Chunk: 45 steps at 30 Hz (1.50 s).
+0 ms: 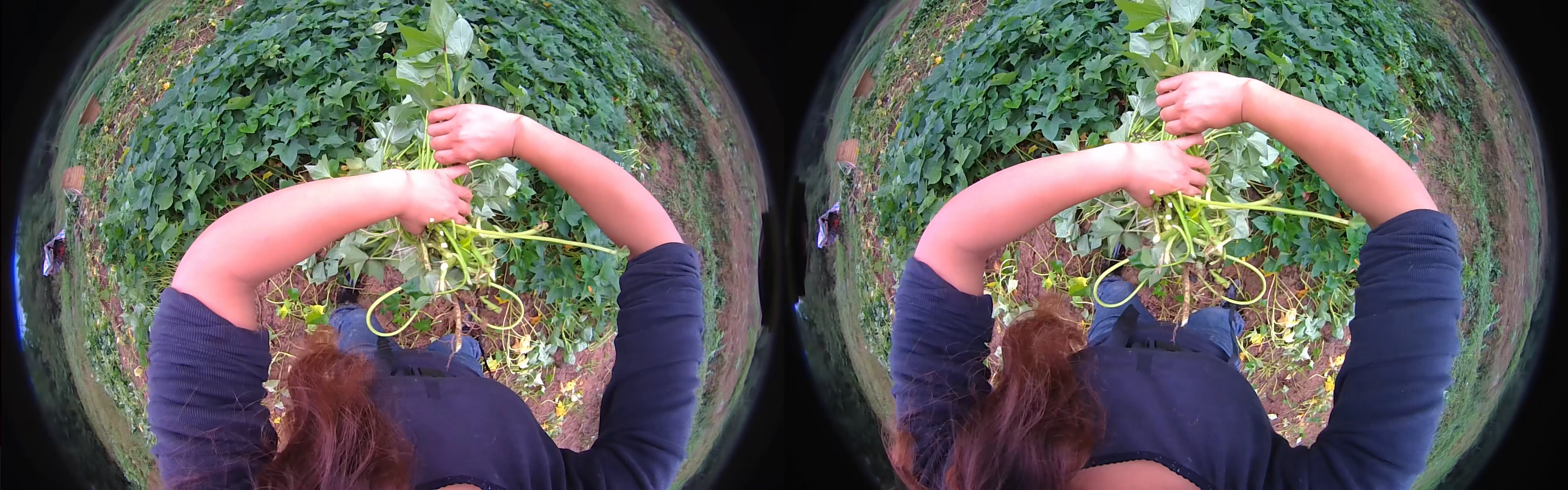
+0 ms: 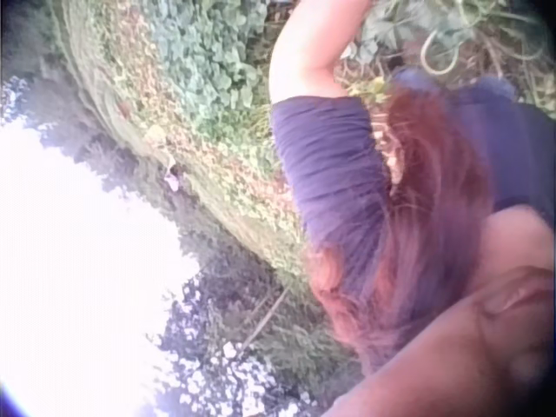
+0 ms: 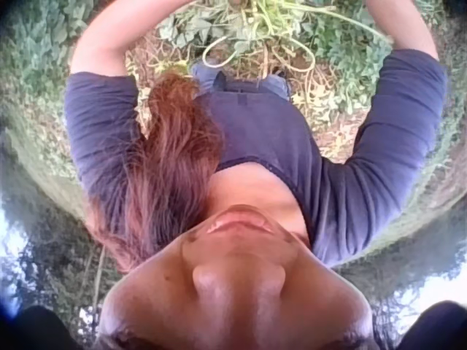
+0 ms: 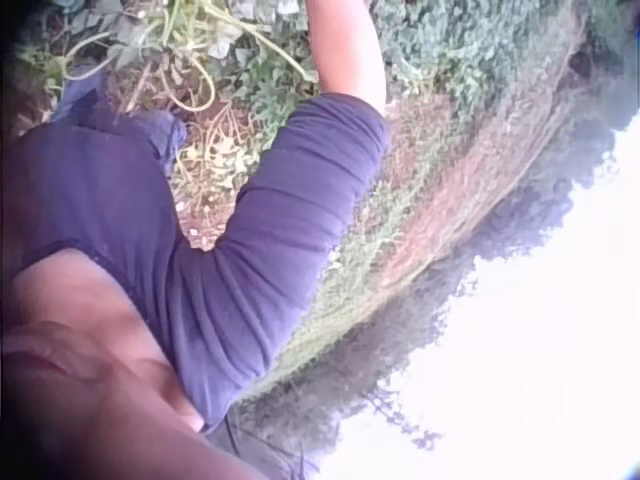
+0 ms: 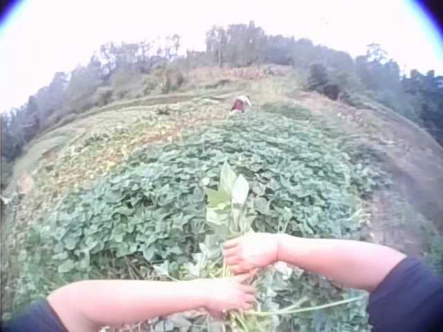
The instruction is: The person uses a small knife to cut long green vegetable stems from a dense patch of leafy plants. They gather the cut stems into bundles and place them on the ground, repeating the cutting and bundling process across the patch.
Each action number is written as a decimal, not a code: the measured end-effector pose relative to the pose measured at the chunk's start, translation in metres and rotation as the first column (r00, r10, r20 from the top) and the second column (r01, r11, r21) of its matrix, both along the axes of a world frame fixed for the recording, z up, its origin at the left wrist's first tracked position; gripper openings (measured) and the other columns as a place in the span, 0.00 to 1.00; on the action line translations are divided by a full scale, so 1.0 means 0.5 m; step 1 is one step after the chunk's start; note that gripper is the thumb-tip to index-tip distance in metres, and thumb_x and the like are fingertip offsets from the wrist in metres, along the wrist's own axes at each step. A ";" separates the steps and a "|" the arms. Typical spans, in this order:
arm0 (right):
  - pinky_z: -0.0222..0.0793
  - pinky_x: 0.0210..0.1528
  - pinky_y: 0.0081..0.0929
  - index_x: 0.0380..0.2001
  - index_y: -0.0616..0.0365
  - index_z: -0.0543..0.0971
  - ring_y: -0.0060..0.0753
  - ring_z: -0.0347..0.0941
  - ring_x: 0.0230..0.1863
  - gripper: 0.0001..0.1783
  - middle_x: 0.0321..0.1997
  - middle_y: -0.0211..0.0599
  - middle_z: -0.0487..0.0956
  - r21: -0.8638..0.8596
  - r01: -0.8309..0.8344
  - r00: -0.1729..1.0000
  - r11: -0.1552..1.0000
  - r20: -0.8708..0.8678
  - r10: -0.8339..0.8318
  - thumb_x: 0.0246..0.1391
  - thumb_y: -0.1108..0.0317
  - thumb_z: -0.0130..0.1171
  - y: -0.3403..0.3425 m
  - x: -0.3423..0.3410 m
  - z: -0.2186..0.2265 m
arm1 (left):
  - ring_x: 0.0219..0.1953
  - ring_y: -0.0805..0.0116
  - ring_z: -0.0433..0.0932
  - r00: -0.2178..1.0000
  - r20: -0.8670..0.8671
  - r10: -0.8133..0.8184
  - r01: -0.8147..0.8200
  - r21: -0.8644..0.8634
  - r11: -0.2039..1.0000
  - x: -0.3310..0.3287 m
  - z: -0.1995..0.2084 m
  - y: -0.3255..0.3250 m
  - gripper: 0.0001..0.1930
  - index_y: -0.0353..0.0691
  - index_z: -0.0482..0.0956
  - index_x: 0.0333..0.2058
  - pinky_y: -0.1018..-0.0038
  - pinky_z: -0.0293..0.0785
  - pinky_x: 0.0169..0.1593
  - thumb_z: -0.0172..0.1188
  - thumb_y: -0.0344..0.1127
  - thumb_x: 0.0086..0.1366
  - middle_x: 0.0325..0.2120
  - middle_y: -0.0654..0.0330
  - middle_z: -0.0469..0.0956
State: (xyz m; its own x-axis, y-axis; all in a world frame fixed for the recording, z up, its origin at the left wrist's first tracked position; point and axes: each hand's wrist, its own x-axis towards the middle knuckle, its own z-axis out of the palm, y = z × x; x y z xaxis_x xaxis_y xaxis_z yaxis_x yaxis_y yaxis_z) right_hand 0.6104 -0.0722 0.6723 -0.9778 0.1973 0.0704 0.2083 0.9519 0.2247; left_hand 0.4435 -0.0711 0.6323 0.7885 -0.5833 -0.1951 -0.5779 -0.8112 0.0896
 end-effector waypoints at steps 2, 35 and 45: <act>0.63 0.57 0.33 0.28 0.57 0.75 0.37 0.70 0.43 0.10 0.33 0.34 0.75 0.003 0.084 0.992 0.996 -0.090 -0.083 0.41 0.66 0.53 -0.011 0.017 0.001 | 0.52 0.64 0.66 0.997 -0.025 0.079 -0.080 -0.058 0.995 0.003 -0.014 0.001 0.29 0.46 0.75 0.40 0.52 0.55 0.56 0.68 0.38 0.33 0.41 0.66 0.73; 0.71 0.22 0.23 0.30 0.63 0.75 0.21 0.69 0.20 0.07 0.24 0.30 0.76 -0.830 -0.362 0.086 -0.424 0.423 -0.902 0.54 0.69 0.56 -0.251 -0.148 -0.333 | 0.42 0.66 0.75 -0.048 -0.931 0.362 -0.099 -0.356 -0.929 -0.150 -0.276 0.017 0.22 0.32 0.75 0.43 0.71 0.67 0.51 0.68 0.24 0.46 0.40 0.56 0.78; 0.71 0.46 0.37 0.42 0.65 0.73 0.36 0.77 0.38 0.13 0.37 0.44 0.79 -0.493 -0.861 -0.332 0.126 0.359 -0.872 0.53 0.72 0.54 -0.251 -0.176 -0.305 | 0.45 0.65 0.72 -0.158 -0.799 0.580 -0.043 -0.582 -0.812 -0.154 -0.350 -0.104 0.26 0.33 0.71 0.46 0.69 0.66 0.51 0.69 0.28 0.47 0.43 0.55 0.73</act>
